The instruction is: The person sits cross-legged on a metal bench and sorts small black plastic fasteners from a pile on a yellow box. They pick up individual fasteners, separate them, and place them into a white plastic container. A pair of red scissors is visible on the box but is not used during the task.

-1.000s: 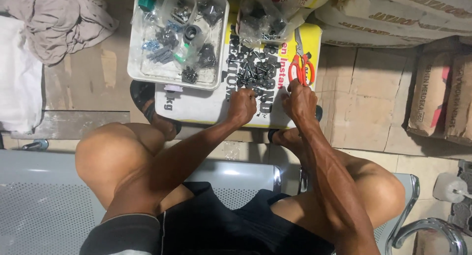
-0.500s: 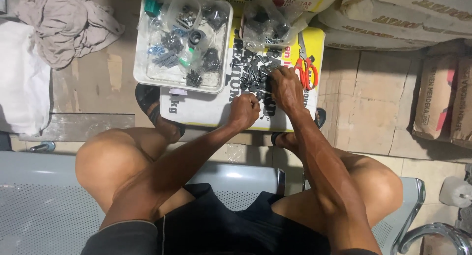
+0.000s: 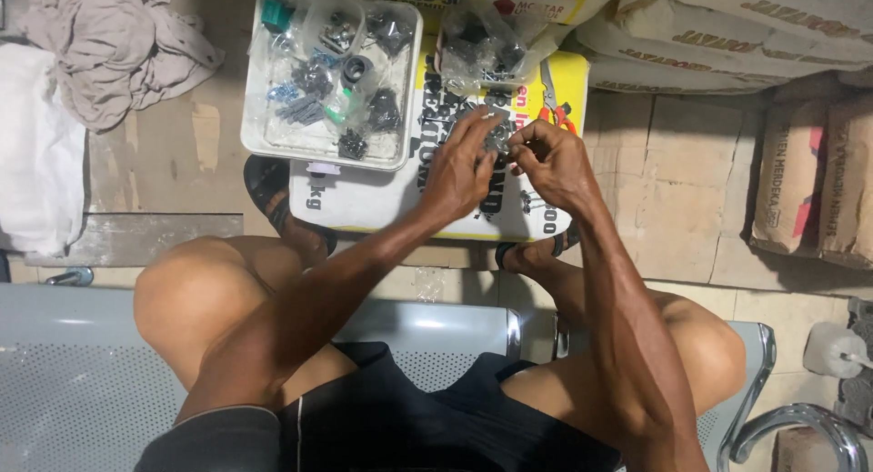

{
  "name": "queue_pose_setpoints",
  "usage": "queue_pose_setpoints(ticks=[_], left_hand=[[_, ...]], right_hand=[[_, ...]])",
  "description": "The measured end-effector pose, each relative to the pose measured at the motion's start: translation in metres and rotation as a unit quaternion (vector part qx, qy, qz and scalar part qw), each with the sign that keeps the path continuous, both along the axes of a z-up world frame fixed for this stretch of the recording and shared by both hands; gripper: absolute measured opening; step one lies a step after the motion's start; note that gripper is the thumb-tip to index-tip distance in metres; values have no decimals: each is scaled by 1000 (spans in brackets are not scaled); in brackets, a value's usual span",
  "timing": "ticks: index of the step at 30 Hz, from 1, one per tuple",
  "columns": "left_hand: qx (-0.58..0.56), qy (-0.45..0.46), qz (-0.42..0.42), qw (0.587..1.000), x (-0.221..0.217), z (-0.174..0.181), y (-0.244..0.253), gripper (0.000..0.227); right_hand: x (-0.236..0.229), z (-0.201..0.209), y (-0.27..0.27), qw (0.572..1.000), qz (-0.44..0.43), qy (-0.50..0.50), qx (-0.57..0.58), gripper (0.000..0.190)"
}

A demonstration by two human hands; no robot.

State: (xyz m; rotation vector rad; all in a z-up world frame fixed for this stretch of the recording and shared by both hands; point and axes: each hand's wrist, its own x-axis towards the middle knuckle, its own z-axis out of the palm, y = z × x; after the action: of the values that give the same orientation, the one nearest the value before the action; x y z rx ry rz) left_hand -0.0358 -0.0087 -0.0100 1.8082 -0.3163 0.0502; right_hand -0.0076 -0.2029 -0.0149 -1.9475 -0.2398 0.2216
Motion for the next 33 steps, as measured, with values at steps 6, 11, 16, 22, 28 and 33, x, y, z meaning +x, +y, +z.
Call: queue_pose_setpoints(ticks=[6,11,16,22,28,33], left_hand=[[22,-38,-150,988,42,12,13,20],[-28,-9,-121,992,47,15,17,12],[-59,2,-64,996,47,7,11,10],[-69,-8,-82,994,41,21,8,12],[-73,-29,-66,995,35,8,4,11],[-44,-23,-50,997,24,-23,3,15]], right_hand=[[-9,76,5,996,22,25,82,13],[-12,82,10,993,-43,-15,111,15],[-12,75,9,990,-86,-72,82,14],[-7,73,3,992,-29,-7,120,10],[-7,64,4,995,-3,1,103,9],[-21,59,17,994,-28,8,103,12]])
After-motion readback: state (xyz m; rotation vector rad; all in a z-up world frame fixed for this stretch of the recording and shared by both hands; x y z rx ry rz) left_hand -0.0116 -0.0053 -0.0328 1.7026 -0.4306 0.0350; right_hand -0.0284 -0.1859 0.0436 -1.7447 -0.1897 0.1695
